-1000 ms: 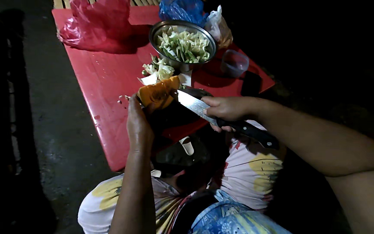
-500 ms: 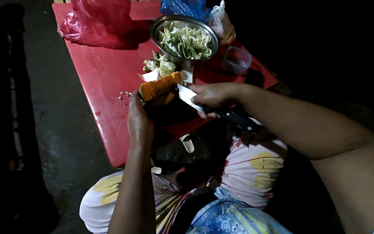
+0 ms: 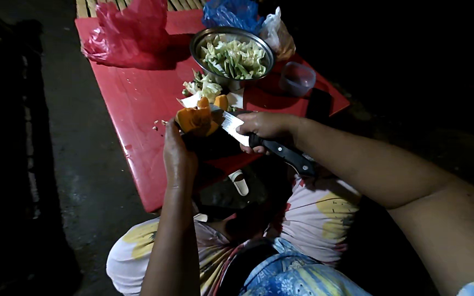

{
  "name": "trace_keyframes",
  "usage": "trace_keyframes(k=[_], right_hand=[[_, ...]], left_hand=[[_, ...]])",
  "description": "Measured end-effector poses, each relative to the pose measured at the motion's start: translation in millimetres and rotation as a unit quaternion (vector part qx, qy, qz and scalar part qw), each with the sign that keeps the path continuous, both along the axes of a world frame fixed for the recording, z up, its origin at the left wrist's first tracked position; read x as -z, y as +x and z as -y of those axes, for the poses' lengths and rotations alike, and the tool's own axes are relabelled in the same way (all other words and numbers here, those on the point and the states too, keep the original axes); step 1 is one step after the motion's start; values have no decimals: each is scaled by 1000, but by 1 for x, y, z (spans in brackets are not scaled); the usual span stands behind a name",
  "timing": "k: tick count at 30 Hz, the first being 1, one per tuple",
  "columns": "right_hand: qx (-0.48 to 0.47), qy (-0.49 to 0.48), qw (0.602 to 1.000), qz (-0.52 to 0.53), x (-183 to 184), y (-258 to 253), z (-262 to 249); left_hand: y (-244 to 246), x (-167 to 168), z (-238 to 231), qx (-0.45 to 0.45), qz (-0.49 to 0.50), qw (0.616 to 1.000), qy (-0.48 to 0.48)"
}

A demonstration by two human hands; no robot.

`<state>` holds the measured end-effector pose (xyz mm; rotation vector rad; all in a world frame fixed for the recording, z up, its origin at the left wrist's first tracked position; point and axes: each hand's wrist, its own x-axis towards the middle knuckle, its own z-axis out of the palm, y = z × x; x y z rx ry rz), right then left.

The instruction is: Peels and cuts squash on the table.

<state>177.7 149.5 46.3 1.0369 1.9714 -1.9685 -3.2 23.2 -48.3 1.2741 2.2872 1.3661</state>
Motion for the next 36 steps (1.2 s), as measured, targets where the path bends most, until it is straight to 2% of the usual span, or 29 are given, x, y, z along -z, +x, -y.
trace_keyframes(k=[4, 6, 10, 20, 22, 24, 26, 28, 30, 32, 36], right_hand=[[-52, 167, 977, 122, -12, -5, 6], [-80, 207, 963, 153, -18, -8, 5], [-50, 118, 986, 110, -11, -13, 3], [29, -10, 1000, -2, 7, -16, 19], [39, 7, 999, -2, 13, -21, 24], [22, 69, 997, 23, 13, -23, 25], [-9, 147, 986, 73, 4, -22, 18], [-38, 210, 970, 113, -2, -21, 11], [-40, 192, 974, 117, -2, -22, 8], [-24, 132, 987, 86, 3, -24, 8], [7, 65, 997, 37, 14, -27, 11]], left_hand=[[-2, 3, 6, 23, 48, 998, 25], [-4, 4, 7, 42, 51, 997, 38], [-5, 5, -1, 11, 128, 990, 51], [-4, 3, 1, 7, 18, 1000, 17], [-1, 0, 0, -3, 74, 997, 33], [-1, -1, -1, -9, 120, 992, 47], [-3, 0, 0, -7, 126, 991, 41], [-6, 2, 1, 9, 83, 996, 31], [-6, 3, 0, 10, 84, 996, 35], [-5, 4, 0, 7, 83, 996, 27], [-6, 1, 1, 14, -3, 1000, 0]])
